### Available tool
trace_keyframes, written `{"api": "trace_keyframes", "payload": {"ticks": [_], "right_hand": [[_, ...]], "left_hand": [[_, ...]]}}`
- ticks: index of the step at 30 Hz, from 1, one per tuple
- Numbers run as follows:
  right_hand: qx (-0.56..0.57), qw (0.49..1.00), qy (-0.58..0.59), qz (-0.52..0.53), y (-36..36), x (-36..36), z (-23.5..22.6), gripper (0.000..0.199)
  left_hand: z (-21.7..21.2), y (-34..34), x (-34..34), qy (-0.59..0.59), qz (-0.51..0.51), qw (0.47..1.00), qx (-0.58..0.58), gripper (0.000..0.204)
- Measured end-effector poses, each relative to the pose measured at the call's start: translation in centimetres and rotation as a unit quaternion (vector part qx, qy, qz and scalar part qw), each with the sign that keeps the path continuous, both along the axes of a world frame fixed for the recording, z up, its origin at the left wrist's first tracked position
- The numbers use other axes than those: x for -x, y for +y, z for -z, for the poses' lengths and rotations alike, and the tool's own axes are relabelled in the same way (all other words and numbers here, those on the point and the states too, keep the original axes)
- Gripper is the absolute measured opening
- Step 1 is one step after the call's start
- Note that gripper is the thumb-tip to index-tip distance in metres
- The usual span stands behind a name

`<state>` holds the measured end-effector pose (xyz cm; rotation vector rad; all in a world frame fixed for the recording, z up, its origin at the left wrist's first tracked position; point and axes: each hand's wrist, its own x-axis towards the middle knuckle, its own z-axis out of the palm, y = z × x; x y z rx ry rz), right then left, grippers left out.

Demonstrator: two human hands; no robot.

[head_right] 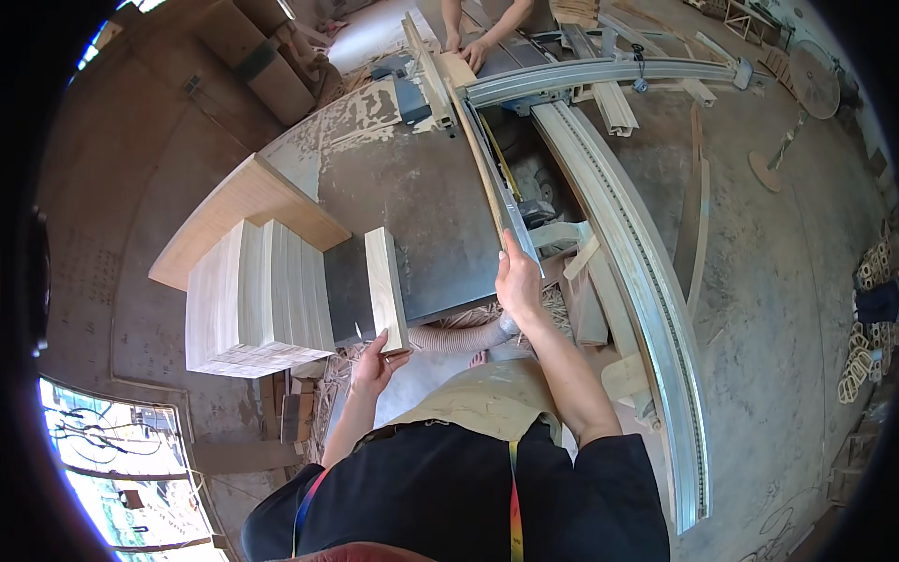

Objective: Cutting wooden boards into specific sizes using a table saw and organizing them into stacks.

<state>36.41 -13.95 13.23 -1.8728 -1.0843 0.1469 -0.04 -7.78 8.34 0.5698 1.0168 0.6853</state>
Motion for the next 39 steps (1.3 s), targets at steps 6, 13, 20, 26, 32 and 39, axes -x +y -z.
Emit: {"api": "trace_keyframes", "payload": {"ticks": [6, 13, 20, 26, 32, 39], "right_hand": [[0.014, 0.999, 0.038, 0.016, 1.7, -0.1, -1.6, 0.044], [-0.051, 0.998, 0.033, 0.013, 5.1, -4.2, -1.6, 0.043], [-0.026, 0.997, 0.07, 0.03, 5.9, -7.5, -1.2, 0.04], [-0.099, 0.99, 0.095, 0.031, 5.2, -10.7, -0.3, 0.037], [-0.102, 0.99, 0.094, 0.02, 5.4, -11.1, -0.3, 0.036], [-0.097, 0.992, 0.072, 0.033, 6.1, -8.5, -2.0, 0.037]], "left_hand": [[-0.2, 0.7, 1.2, 0.008, 0.011, 1.0, 0.013, 0.045], [0.4, -0.2, -1.1, -0.001, -0.006, 1.0, 0.029, 0.041], [-0.1, 0.5, -2.6, 0.034, 0.0, 0.998, 0.052, 0.045], [1.0, 0.5, -5.4, 0.026, 0.009, 0.997, 0.069, 0.047], [1.4, 0.6, -5.2, 0.013, 0.007, 0.996, 0.086, 0.047], [0.6, 1.6, -1.2, 0.0, 0.03, 0.996, 0.084, 0.046]]}}
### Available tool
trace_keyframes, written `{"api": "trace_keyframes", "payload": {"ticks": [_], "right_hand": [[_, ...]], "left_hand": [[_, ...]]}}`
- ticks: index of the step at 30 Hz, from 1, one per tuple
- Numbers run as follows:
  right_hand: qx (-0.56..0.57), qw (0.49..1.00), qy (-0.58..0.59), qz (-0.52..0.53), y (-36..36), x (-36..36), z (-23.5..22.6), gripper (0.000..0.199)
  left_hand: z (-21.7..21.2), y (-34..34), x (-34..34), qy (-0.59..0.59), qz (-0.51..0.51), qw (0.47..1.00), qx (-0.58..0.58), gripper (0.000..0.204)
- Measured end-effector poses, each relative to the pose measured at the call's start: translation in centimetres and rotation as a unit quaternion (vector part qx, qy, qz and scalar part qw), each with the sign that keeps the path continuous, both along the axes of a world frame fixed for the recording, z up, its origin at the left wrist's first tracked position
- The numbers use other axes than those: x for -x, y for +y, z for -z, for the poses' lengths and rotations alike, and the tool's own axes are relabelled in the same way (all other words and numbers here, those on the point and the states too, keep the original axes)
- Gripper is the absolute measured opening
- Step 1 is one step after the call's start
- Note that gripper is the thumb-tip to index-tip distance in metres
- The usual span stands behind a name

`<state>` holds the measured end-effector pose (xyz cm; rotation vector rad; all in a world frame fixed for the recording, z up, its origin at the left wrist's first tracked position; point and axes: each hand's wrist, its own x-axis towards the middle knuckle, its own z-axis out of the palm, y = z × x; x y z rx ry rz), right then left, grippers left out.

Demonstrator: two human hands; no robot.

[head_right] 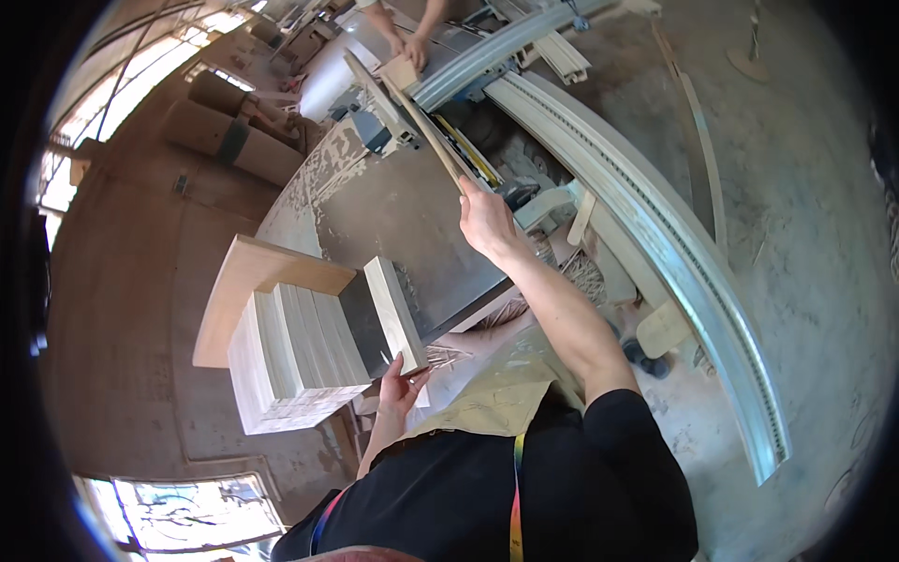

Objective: Cutting wooden boards into specific sizes using a table saw and organizing them into stacks.

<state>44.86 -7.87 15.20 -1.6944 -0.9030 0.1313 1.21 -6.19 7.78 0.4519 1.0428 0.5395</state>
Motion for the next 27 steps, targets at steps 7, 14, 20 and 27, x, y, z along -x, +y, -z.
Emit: {"api": "trace_keyframes", "payload": {"ticks": [7, 14, 20, 27], "right_hand": [[0.04, 0.995, -0.089, -0.008, 1.2, 1.9, -2.3, 0.037], [0.153, 0.969, -0.192, 0.01, 5.8, 0.0, -6.9, 0.035], [0.238, 0.943, -0.232, 0.027, 10.6, -2.8, -8.6, 0.033], [0.263, 0.919, -0.294, 0.015, 14.0, -5.4, -7.3, 0.033]], "left_hand": [[-0.1, -1.5, 1.5, 0.009, -0.033, 0.999, -0.038, 0.043], [-1.0, -1.8, 2.3, 0.026, -0.042, 0.996, -0.072, 0.041], [-1.4, -1.9, 3.0, 0.046, -0.06, 0.994, -0.074, 0.04], [-1.1, -1.6, 3.8, 0.027, -0.045, 0.996, -0.076, 0.041]]}}
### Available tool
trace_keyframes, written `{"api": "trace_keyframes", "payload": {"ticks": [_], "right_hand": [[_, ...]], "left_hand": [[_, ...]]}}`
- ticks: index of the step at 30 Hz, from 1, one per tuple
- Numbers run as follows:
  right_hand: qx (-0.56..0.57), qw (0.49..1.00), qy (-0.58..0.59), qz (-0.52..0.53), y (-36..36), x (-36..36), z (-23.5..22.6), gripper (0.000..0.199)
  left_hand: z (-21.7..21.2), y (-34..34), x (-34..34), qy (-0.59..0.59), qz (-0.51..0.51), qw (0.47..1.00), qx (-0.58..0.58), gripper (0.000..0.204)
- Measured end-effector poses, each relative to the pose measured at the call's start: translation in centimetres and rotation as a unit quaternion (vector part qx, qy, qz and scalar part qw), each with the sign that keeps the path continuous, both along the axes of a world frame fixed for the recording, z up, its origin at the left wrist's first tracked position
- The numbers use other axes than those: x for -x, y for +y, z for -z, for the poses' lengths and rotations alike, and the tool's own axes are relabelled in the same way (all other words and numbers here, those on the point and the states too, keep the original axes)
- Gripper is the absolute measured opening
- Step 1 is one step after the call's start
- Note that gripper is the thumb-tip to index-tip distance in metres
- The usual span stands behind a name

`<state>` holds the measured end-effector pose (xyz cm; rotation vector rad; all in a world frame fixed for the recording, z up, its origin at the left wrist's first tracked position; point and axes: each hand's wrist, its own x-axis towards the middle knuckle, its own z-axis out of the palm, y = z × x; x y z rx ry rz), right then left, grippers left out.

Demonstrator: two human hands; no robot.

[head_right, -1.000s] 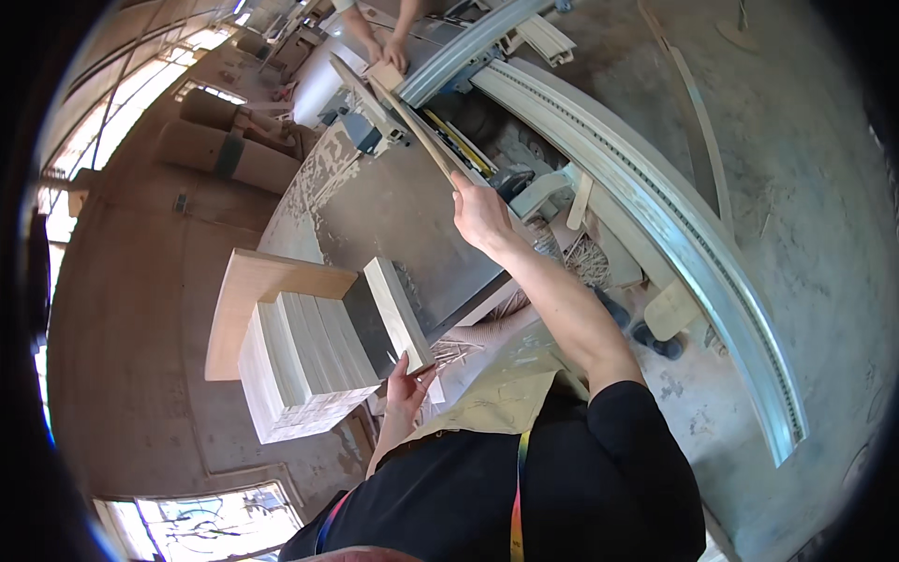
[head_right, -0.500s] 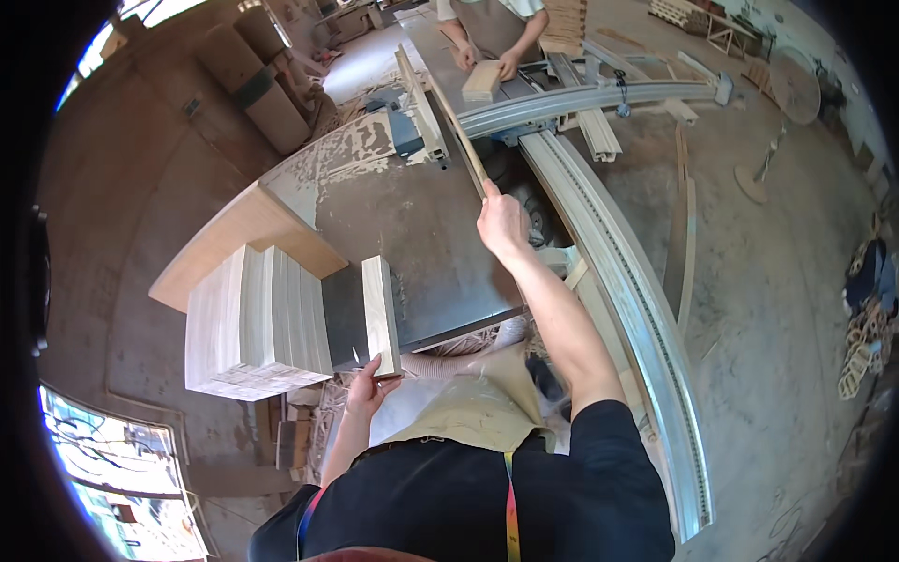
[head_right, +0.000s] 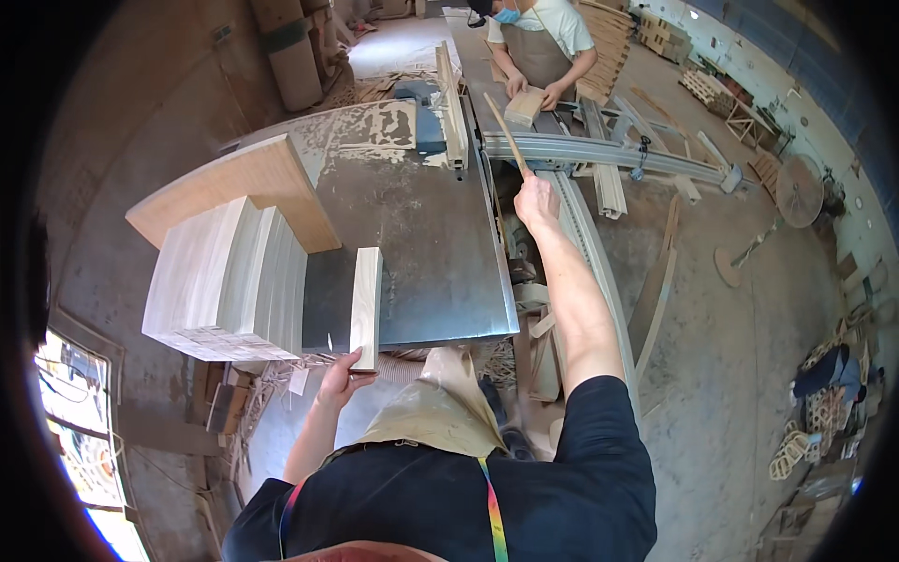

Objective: Cutting wooden boards into specific sizes using a table saw and organizing them into stacks.

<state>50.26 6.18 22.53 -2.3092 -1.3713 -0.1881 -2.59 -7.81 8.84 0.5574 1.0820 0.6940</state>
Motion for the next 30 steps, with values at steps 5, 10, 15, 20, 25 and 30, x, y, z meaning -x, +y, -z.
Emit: {"api": "trace_keyframes", "payload": {"ticks": [5, 10, 15, 20, 25, 30], "right_hand": [[0.036, 0.999, -0.015, 0.003, 3.3, -1.4, 0.0, 0.033], [0.058, 0.998, -0.019, 0.026, 5.7, -2.3, 0.2, 0.033], [0.042, 0.999, -0.008, 0.018, 5.0, -0.5, 0.3, 0.034], [-0.091, 0.991, 0.086, -0.043, -2.0, 3.9, 1.9, 0.038], [-0.196, 0.851, 0.476, -0.101, -15.5, 11.7, 6.7, 0.042], [-0.117, 0.656, 0.744, -0.039, -25.7, 20.2, 11.5, 0.045]], "left_hand": [[0.0, 0.2, 0.1, 0.006, 0.0, 1.0, 0.003, 0.041], [-0.2, 0.4, 0.2, 0.0, 0.011, 1.0, -0.012, 0.04], [-0.1, 0.6, 0.6, 0.005, 0.016, 1.0, -0.01, 0.037], [0.5, 0.6, 1.1, 0.023, 0.014, 1.0, 0.003, 0.036], [0.7, 0.3, 1.5, 0.005, 0.011, 0.999, -0.031, 0.038], [-1.2, -1.2, 1.6, 0.033, -0.024, 0.998, -0.056, 0.038]]}}
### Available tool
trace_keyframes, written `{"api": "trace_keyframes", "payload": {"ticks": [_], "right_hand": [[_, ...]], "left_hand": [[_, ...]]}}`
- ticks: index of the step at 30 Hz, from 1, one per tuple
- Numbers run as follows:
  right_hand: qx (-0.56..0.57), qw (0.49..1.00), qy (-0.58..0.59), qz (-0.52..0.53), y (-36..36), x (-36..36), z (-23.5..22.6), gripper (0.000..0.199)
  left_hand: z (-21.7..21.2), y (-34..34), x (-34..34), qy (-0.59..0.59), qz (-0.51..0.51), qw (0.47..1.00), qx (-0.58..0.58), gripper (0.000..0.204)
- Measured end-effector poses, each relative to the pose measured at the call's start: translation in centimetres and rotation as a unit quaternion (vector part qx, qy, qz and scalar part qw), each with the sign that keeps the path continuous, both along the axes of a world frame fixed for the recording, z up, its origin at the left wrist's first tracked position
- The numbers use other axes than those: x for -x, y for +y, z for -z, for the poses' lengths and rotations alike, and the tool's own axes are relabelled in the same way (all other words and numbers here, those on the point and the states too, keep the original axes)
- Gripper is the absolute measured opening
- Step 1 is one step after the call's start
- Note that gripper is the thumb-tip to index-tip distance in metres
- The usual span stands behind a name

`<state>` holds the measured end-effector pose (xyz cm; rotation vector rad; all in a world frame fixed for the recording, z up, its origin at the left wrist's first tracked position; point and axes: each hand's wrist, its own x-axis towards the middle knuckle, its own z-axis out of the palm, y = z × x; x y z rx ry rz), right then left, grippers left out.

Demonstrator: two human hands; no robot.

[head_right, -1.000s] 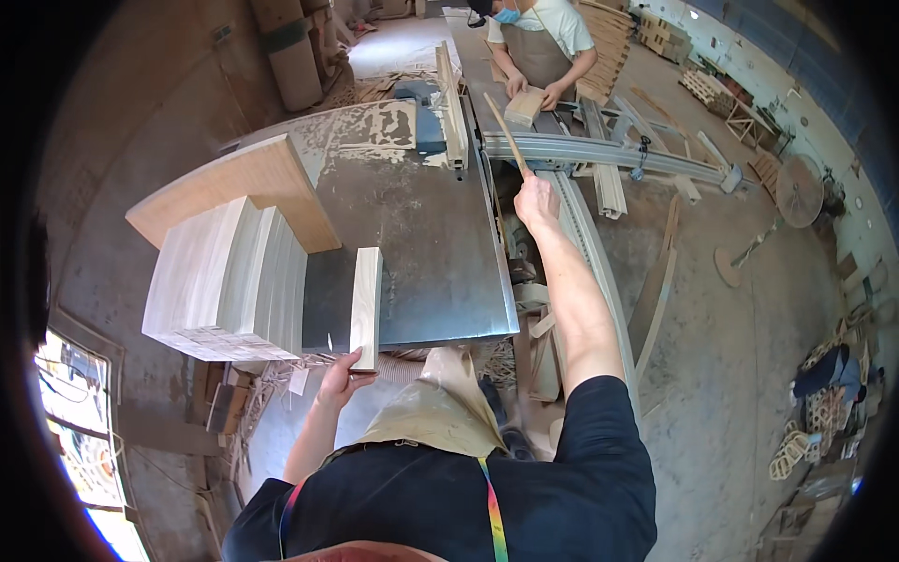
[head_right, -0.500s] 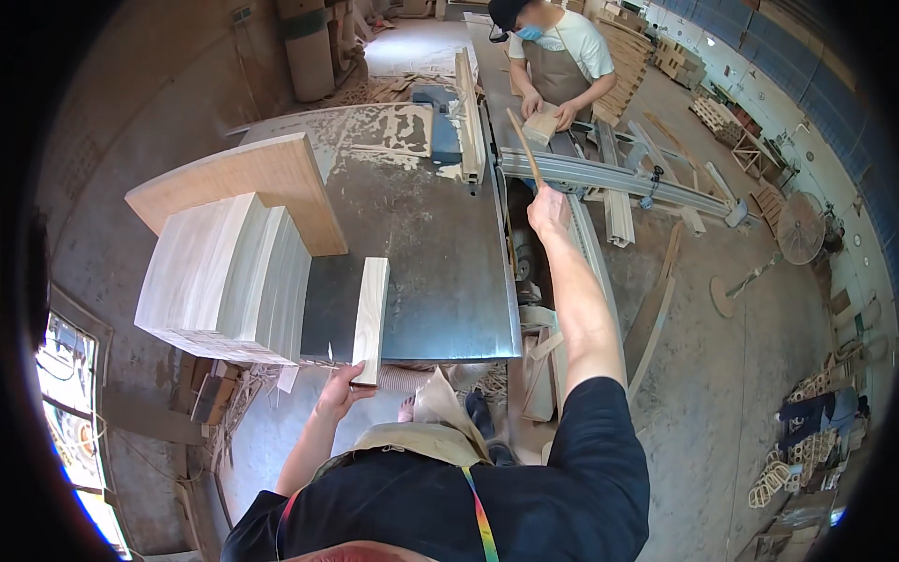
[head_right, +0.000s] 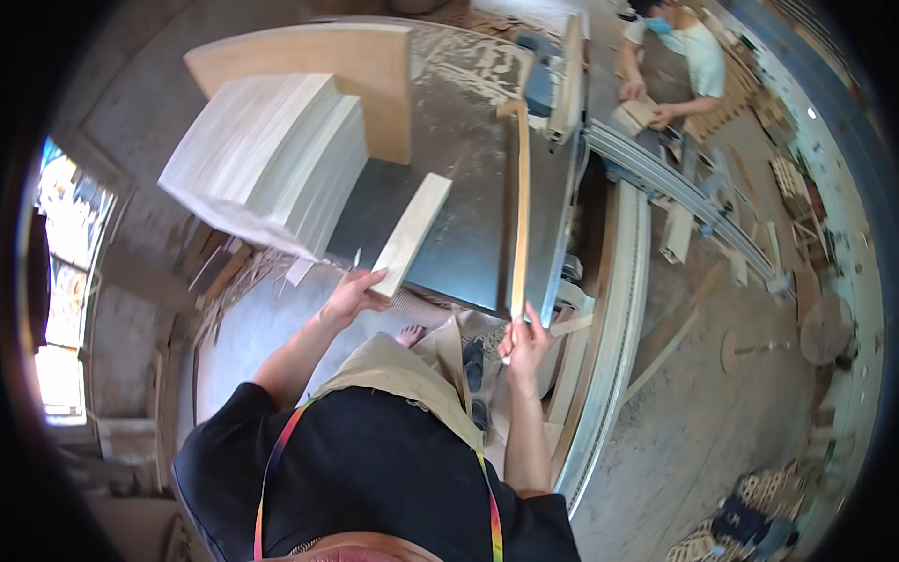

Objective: Cutting wooden boards into specific sizes using a table saw and organizing them into stacks.

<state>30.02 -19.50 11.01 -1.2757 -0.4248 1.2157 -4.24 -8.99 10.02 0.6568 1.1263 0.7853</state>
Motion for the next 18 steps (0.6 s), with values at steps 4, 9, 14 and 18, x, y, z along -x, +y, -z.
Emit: {"api": "trace_keyframes", "payload": {"ticks": [4, 9, 14, 18], "right_hand": [[0.041, 0.992, 0.117, -0.036, -3.0, 2.7, 2.2, 0.044], [0.033, 0.992, 0.109, -0.048, -3.5, 2.3, 2.7, 0.044], [0.027, 0.992, 0.113, -0.054, -3.1, 2.7, 3.0, 0.044], [0.047, 0.988, 0.139, -0.04, -1.6, 3.5, 3.9, 0.041]], "left_hand": [[-3.7, -2.3, 0.2, 0.014, -0.005, 0.999, -0.036, 0.036], [-9.8, -4.9, 1.3, -0.044, -0.035, 0.992, -0.112, 0.034], [-15.0, -5.4, 5.6, -0.024, -0.108, 0.98, -0.168, 0.033], [-17.0, -4.1, 9.9, -0.001, -0.204, 0.968, -0.144, 0.038]]}}
